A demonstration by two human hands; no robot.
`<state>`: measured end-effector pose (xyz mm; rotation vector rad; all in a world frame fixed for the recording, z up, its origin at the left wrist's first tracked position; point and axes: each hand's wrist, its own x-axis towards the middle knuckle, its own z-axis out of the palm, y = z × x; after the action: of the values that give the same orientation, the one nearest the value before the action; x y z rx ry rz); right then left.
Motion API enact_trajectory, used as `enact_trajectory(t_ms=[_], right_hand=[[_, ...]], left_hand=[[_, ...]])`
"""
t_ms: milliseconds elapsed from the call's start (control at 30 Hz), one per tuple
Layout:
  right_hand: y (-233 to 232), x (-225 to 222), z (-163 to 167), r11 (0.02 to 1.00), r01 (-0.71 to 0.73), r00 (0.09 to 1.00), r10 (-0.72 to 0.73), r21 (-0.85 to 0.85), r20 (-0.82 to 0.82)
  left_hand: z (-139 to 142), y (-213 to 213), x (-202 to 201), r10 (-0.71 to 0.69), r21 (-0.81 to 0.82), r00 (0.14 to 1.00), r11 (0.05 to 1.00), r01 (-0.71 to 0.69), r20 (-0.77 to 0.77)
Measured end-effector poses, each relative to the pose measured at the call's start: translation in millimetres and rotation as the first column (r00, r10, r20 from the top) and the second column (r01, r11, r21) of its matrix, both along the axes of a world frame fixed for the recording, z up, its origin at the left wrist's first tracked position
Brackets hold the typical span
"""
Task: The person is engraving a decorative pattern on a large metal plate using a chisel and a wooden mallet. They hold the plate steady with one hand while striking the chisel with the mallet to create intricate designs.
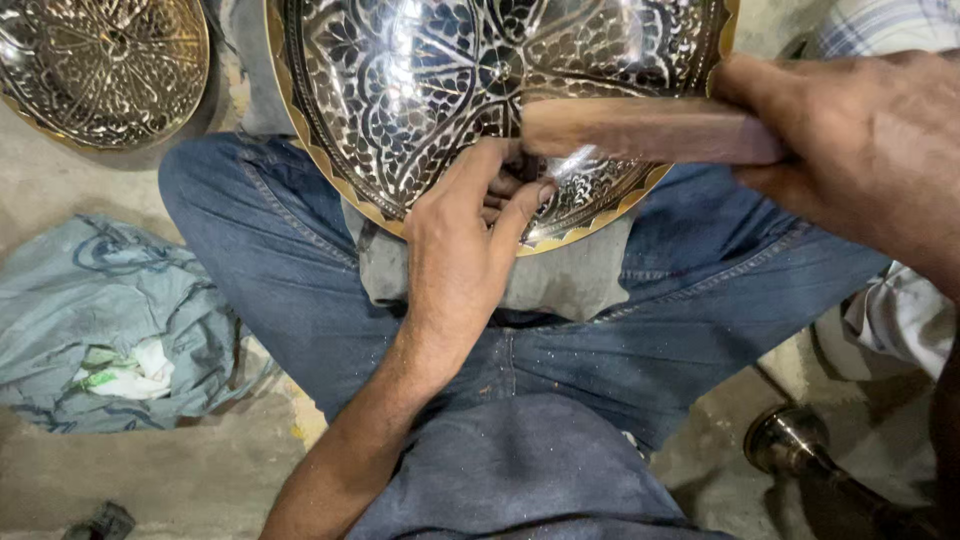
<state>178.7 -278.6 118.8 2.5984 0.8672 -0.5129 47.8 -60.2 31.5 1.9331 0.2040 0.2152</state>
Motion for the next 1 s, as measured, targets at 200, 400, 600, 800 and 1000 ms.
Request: enact_trajectory(t_ms=[200,400,600,800,1000], right_hand=[[-6.7,-1.5,1.6,0.987,0.043,0.999,-0.038,0.155,-0.033],[-4.2,-3.6,2.3,0.994,0.078,0.996,-0.076,0.073,-0.038],[-2.2,-9.5,5.1,0.996,-0.023,0.997,0.016,0.087,0.080],[-4.0,-17.4,5.1,1.000,0.018,0.998,-0.018,0.000,0.058],[-5.5,-18.6,3.0,0.996,0.045,0.998,-0.041,-0.078,0.052]], left_hand=[[-1.0,0.1,-1.0,-0.001,0.015,1.000,1.000,0.001,-0.015],[-2.7,0.2,0.7,0.003,0.005,1.000,1.000,-0.003,0.000],[-2.7,0.9,-0.7,0.001,0.033,1.000,0.999,-0.001,0.014],[-0.8,0.9,-1.4,-0.021,0.037,1.000,0.999,0.020,0.019],[-1.5,-0.1,-0.6,-0.023,0.028,0.999,0.999,0.022,0.036]])
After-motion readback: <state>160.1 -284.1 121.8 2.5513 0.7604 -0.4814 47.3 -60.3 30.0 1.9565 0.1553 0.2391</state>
